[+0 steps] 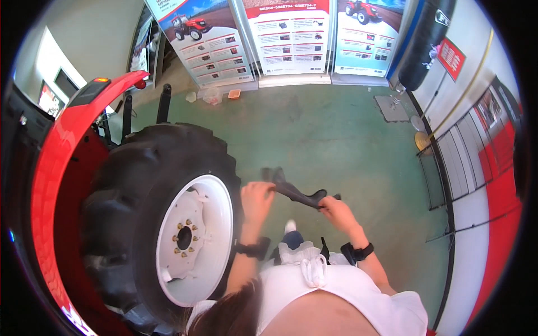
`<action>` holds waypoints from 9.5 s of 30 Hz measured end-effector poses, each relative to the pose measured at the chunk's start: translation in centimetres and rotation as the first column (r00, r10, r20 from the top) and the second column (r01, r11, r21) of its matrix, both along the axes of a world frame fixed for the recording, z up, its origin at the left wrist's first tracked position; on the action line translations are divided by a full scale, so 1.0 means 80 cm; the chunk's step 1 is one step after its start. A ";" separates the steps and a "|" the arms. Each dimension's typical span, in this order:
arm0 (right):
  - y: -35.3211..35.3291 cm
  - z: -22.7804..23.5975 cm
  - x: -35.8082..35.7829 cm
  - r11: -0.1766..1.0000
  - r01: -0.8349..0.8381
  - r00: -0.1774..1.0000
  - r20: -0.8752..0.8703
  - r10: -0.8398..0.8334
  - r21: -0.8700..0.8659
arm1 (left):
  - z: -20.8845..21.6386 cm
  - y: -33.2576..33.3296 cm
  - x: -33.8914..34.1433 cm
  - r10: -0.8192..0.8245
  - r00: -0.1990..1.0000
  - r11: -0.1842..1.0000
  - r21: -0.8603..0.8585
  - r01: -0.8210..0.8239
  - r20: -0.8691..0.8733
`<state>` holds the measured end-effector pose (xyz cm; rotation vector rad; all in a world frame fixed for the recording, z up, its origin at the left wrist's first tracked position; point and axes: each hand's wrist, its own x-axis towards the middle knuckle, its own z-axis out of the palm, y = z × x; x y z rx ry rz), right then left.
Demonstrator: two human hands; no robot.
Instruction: The person retrieves a black cloth from a shelf, carries it through a showroom area past tractors, and enters a small room where they rinse the cloth in a sink under running water and then apply a cleaning solution to the cloth using a spray bottle.
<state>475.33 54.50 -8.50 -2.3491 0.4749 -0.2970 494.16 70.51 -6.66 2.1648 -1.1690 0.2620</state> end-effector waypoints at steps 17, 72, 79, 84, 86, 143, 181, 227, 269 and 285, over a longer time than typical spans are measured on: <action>-0.261 0.002 0.217 0.956 0.190 0.980 -0.019 -0.200 -0.225 | -0.036 -0.237 0.207 -0.264 0.955 0.963 0.024 0.270 -0.133; -0.034 -0.014 1.353 0.714 -0.687 0.724 -0.051 0.687 -0.134 | -0.026 0.086 1.064 0.622 0.705 0.779 0.176 -0.602 -0.340; 0.071 -0.013 1.459 0.469 -0.874 0.461 0.093 0.883 -0.126 | -0.047 0.195 1.154 0.790 0.582 0.606 0.098 -0.789 -0.193; 0.089 -0.050 1.538 0.554 -0.822 0.559 0.002 0.829 -0.134 | -0.059 0.223 1.294 0.706 0.698 0.706 0.196 -0.680 -0.119; 0.094 -0.055 1.588 0.646 -0.762 0.648 -0.088 0.757 -0.054 | -0.061 0.226 1.369 0.632 0.771 0.758 0.273 -0.593 -0.079; -0.506 -0.125 2.197 0.759 0.650 0.751 -0.117 -0.649 -0.039 | -0.089 -0.621 2.269 -0.693 0.699 0.625 0.337 0.704 -0.175; -0.987 -0.051 2.070 0.179 0.978 0.203 0.309 -0.929 -0.102 | -0.170 -1.308 2.023 -0.913 -0.318 -0.303 -0.098 0.948 -0.256; -1.096 -0.096 1.288 -0.970 0.203 -0.979 -0.039 -0.199 -0.131 | -0.004 -1.732 1.237 -0.186 -0.698 -0.488 -0.552 0.677 -0.692; -1.080 -0.194 1.337 -0.955 0.104 -0.995 -0.028 -0.100 -0.276 | -0.086 -1.592 1.150 0.159 -0.397 -0.957 -0.241 0.164 -0.904; -1.177 -0.154 1.420 -0.778 0.039 -0.944 -0.231 -0.234 0.627 | -0.104 -1.599 1.142 -0.072 -0.456 -0.951 -0.077 0.299 -0.887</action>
